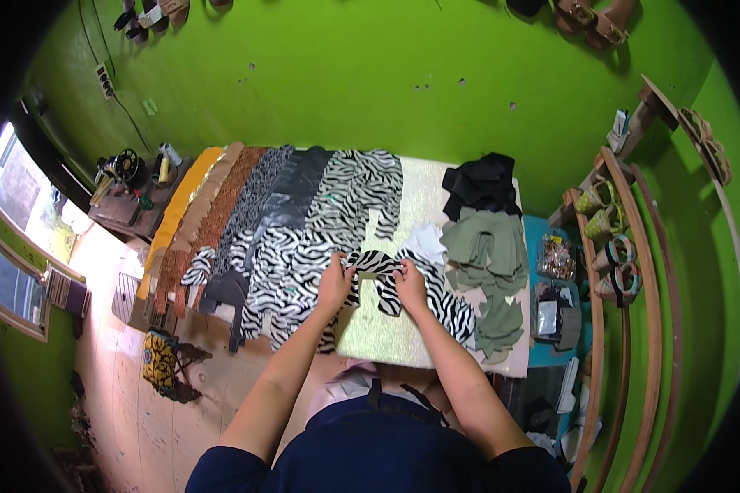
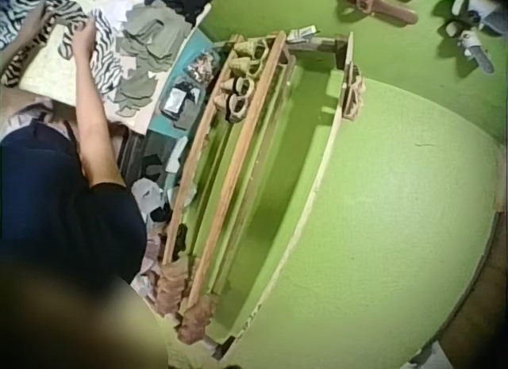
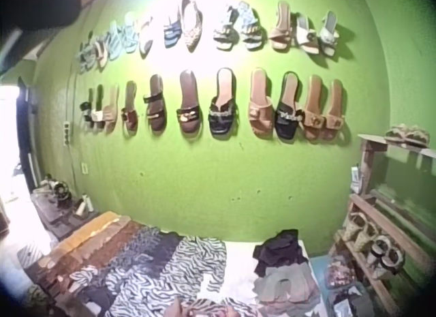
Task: Sorting and organizing various cut material pieces (fabric and leather) on a work table.
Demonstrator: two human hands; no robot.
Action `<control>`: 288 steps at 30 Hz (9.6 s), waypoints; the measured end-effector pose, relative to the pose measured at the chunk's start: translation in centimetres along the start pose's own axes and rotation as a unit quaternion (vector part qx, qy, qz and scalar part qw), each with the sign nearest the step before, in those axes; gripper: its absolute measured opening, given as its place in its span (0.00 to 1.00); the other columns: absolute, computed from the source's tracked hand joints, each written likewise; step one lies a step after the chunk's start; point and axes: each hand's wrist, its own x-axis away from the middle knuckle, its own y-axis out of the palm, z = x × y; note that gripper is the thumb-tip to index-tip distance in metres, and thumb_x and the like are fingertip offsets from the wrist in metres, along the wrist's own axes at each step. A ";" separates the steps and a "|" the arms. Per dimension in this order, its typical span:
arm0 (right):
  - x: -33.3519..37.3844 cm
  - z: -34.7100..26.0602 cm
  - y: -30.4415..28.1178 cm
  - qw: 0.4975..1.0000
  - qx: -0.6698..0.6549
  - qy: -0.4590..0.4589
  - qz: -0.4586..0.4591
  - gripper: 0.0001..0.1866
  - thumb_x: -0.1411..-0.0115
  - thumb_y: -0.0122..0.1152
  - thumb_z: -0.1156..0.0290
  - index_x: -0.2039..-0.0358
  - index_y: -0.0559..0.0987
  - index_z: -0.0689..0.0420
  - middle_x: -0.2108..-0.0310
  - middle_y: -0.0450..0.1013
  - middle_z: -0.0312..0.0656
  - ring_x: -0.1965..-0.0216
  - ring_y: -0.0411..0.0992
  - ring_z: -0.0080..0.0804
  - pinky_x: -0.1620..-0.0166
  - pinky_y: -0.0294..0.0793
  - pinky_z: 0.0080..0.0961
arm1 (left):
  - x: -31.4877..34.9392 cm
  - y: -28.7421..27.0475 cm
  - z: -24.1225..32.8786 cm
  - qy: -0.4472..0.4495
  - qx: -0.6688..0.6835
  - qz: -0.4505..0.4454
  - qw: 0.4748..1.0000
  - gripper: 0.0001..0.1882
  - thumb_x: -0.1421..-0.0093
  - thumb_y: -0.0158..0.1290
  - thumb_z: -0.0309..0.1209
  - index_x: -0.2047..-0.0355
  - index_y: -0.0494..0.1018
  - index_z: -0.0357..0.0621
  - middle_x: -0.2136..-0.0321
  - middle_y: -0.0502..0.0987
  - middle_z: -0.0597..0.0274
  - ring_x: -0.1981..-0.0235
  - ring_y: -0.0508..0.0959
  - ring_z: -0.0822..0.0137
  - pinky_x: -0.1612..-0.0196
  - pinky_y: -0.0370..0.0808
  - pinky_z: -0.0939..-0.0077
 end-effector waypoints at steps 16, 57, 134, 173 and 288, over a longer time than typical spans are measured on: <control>-15.4 -1.5 4.6 0.994 0.080 0.049 0.050 0.12 0.49 0.55 0.72 0.62 0.71 0.59 0.71 0.74 0.47 0.70 0.73 0.41 0.66 0.70 0.32 | -16.7 0.9 -1.1 -0.025 -0.086 -0.086 0.992 0.17 0.45 0.48 0.28 0.57 0.58 0.39 0.72 0.73 0.43 0.69 0.73 0.45 0.66 0.68 0.57; -0.4 3.4 -4.6 0.936 0.303 -0.175 0.037 0.17 0.53 0.56 0.73 0.60 0.72 0.55 0.66 0.65 0.43 0.61 0.65 0.39 0.57 0.63 0.33 | -3.4 7.2 5.2 0.126 -0.127 -0.229 0.957 0.25 0.57 0.56 0.34 0.58 0.64 0.37 0.66 0.67 0.52 0.66 0.71 0.55 0.63 0.68 0.65; 14.7 1.9 -13.6 0.928 0.267 -0.260 -0.017 0.12 0.51 0.56 0.72 0.64 0.78 0.49 0.70 0.66 0.36 0.64 0.66 0.35 0.61 0.68 0.30 | 13.8 6.8 9.8 -0.251 0.405 -0.300 0.826 0.17 0.40 0.47 0.42 0.63 0.68 0.38 0.71 0.73 0.64 0.70 0.73 0.75 0.67 0.69 0.83; 7.8 2.0 -4.2 0.983 0.169 0.072 -0.028 0.11 0.50 0.58 0.71 0.66 0.72 0.60 0.68 0.72 0.48 0.67 0.71 0.43 0.63 0.69 0.34 | 5.2 4.0 0.7 0.020 -0.057 -0.271 0.961 0.10 0.48 0.51 0.31 0.73 0.70 0.35 0.74 0.73 0.46 0.70 0.74 0.49 0.65 0.70 0.62; 2.8 -0.2 -2.7 0.940 0.307 -0.130 0.074 0.14 0.54 0.60 0.65 0.65 0.78 0.52 0.70 0.69 0.38 0.59 0.63 0.35 0.51 0.55 0.36 | 2.0 1.6 1.3 -0.028 -0.097 -0.284 0.954 0.14 0.47 0.49 0.38 0.66 0.67 0.39 0.70 0.73 0.50 0.67 0.75 0.53 0.65 0.71 0.63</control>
